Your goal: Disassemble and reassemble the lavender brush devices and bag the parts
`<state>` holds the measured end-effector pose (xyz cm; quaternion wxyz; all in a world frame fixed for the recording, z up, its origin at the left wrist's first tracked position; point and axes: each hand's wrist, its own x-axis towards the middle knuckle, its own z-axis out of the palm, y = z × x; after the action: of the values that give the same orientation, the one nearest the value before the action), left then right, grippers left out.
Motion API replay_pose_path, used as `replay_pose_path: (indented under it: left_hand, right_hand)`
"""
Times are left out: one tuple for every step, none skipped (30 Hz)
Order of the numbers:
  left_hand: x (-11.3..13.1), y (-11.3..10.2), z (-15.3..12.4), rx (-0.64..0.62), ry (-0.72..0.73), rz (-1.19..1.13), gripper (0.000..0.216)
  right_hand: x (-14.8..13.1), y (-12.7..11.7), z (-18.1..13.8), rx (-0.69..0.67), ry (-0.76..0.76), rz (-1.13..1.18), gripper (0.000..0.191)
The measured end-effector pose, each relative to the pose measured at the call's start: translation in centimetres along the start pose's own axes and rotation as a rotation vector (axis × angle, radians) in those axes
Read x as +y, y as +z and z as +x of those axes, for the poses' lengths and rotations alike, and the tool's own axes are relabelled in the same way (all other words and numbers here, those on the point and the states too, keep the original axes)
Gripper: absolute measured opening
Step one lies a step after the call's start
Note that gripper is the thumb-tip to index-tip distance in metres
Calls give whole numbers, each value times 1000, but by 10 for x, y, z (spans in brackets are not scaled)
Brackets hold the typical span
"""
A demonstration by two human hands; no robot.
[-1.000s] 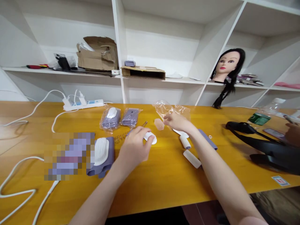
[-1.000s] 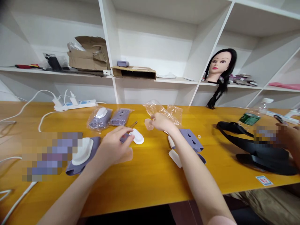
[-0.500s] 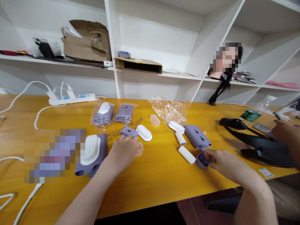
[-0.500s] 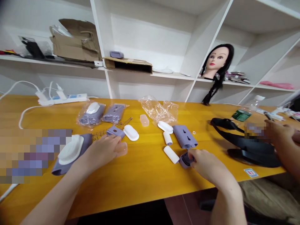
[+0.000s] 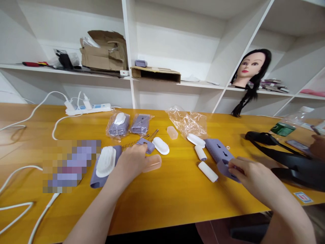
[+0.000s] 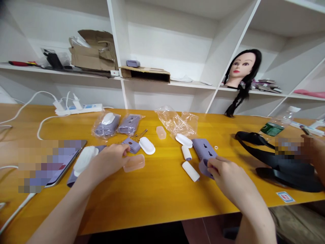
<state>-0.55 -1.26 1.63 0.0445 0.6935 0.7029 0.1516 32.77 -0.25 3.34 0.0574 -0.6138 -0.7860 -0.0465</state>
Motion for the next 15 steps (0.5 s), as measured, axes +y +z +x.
replay_pose_path:
  left_hand:
    - [3, 1, 0, 16, 16, -71, 16]
    - [6, 2, 1, 15, 38, -179, 21]
    - [11, 3, 1, -18, 49, -322, 28]
    - [15, 5, 2, -87, 33, -492, 36]
    - [19, 8, 3, -197, -10, -677, 43]
    - [23, 11, 4, -333, -73, -864, 48]
    - [27, 14, 6, -465, -138, -1042, 50]
    - [29, 18, 7, -572, -177, -1209, 50]
    - [30, 22, 9, -625, -211, -1343, 48]
    - [31, 25, 11, -613, -241, -1433, 42]
    - [31, 29, 13, -561, -252, -1483, 36]
    - [30, 31, 15, -527, -259, -1498, 33]
    - [30, 33, 16, -495, -258, -1496, 31]
    - [29, 34, 16, -486, -250, -1492, 31]
    - [29, 34, 16, -492, -239, -1474, 32]
  right_hand:
    - [-13, -4, 1, 65, -77, -1, 24]
    - [-28, -6, 2, 132, -185, 5, 25]
    - [-45, -7, 3, 171, -304, 11, 25]
    - [-62, -5, 6, 217, -432, 19, 26]
    - [-78, -2, 8, 275, -557, 22, 27]
    - [-93, 2, 11, 338, -647, 12, 30]
    - [-105, 7, 14, 400, -722, 5, 31]
    - [-114, 13, 18, 427, -802, -2, 32]
    - [-120, 18, 21, 441, -859, -15, 30]
    - [-124, 23, 25, 452, -890, -10, 29]
    - [-124, 26, 29, 444, -919, 23, 28]
    - [-123, 27, 32, 434, -935, 95, 25]
    - [-122, 26, 36, 424, -938, 207, 22]
    - [-120, 24, 40, 412, -926, 344, 19]
    - [-118, 20, 45, 402, -890, 480, 17]
